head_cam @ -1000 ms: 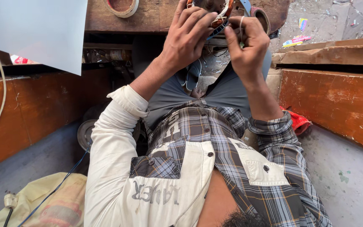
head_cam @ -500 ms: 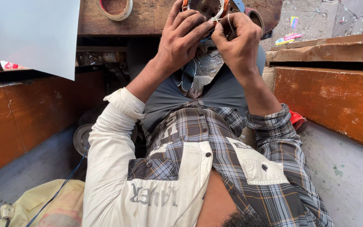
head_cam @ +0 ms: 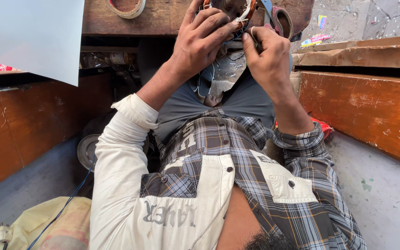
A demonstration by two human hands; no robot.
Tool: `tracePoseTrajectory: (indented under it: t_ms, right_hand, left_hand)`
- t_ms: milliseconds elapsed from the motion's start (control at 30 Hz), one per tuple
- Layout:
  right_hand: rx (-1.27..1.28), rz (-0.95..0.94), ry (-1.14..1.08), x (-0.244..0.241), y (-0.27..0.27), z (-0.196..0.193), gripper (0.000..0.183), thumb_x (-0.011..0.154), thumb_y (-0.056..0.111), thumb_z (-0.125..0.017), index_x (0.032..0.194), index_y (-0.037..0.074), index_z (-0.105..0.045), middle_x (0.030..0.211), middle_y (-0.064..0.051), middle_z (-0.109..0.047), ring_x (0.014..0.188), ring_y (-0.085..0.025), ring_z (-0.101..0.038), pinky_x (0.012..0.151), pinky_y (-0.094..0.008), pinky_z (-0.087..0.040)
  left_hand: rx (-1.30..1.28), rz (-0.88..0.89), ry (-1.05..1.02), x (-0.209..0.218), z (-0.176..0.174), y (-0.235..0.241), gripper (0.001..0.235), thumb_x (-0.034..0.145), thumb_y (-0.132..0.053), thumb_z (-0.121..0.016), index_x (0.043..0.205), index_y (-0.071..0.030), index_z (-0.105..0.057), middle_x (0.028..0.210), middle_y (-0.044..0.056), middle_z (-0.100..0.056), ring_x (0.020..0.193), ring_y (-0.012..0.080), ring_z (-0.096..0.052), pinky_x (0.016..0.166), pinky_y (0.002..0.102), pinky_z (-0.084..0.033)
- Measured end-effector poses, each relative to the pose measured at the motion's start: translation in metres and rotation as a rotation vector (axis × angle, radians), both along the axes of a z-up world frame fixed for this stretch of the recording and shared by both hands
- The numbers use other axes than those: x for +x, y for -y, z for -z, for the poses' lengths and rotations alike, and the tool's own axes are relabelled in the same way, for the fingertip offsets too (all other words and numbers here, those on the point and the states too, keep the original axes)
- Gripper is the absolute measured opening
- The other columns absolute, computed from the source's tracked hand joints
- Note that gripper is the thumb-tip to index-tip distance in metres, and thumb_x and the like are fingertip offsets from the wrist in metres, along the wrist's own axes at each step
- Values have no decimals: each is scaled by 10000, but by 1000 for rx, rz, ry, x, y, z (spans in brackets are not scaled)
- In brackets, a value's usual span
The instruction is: The person sits on the floor and uses a thin wire to thread and secure copper windings inside a motor stator. They repeatedly pull the wire through slots, adjust the copper coils, and tighten the windings by hand.
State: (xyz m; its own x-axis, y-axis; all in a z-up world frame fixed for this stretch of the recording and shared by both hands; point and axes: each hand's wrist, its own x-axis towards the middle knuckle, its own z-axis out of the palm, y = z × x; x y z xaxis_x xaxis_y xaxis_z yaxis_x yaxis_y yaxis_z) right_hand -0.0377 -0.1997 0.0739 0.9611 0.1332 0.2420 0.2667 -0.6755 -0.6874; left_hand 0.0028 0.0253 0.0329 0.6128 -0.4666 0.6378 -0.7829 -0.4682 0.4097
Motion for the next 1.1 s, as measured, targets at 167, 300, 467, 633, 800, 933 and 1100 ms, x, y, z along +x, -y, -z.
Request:
tracePoseTrajectory:
  t_ms: [167, 300, 467, 633, 800, 933, 1100]
  right_hand:
    - [228, 2, -387, 15, 3, -3, 210, 1040, 151, -699, 976, -43, -745, 731, -45, -650, 653, -62, -559, 567, -269, -412]
    - [579, -101, -510, 23, 9, -2, 201, 1078, 126, -682, 998, -45, -750, 800, 5, -631, 690, -40, -512, 600, -239, -367]
    - [741, 18, -681, 23, 8, -12, 166, 1010, 131, -672, 933, -2, -732, 708, 30, -581, 521, -8, -427, 448, -194, -273]
    - [790, 3, -633, 22, 1, -14, 160, 1022, 125, -680, 948, -7, -730, 730, 25, -588, 543, -7, -442, 459, -189, -285]
    - [751, 0, -631, 25, 2, -10, 169, 1010, 131, -691, 931, -12, -732, 718, 27, -595, 523, -7, -434, 447, -196, -282]
    - [629, -18, -451, 14, 9, -4, 170, 1053, 108, -709, 996, -49, -736, 805, 32, -650, 659, -3, -500, 551, -203, -347]
    - [450, 107, -160, 11, 0, 7, 143, 1059, 91, -721, 1075, -45, -760, 774, 56, -643, 662, -1, -523, 562, -192, -377]
  left_hand:
    - [13, -4, 5, 0, -6, -1, 360, 990, -74, -712, 1346, -124, -711, 1216, 37, -646, 1219, 229, -601, 1234, 553, -309]
    - [65, -1, -9, 2, -7, -1, 374, 984, -44, -681, 1350, -118, -710, 1213, 38, -644, 1202, 226, -604, 1215, 536, -326]
    - [55, -16, 9, 3, -9, 0, 369, 974, -58, -693, 1332, -146, -714, 1194, 23, -641, 1196, 224, -597, 1217, 533, -326]
    - [44, -21, 14, 0, -4, 3, 340, 1008, -83, -690, 1344, -131, -701, 1211, 31, -637, 1201, 225, -591, 1223, 551, -311]
    - [51, -9, 49, 3, -4, 2, 361, 1005, -70, -690, 1364, -104, -674, 1254, 62, -630, 1205, 249, -587, 1233, 552, -306]
    - [19, -12, -8, -1, -2, 4, 343, 998, -76, -714, 1336, -116, -675, 1212, 47, -635, 1204, 248, -595, 1238, 559, -287]
    - [-121, -31, -108, -2, 3, 12, 342, 1000, -68, -722, 1329, -59, -628, 1263, 61, -650, 1266, 265, -582, 1261, 567, -265]
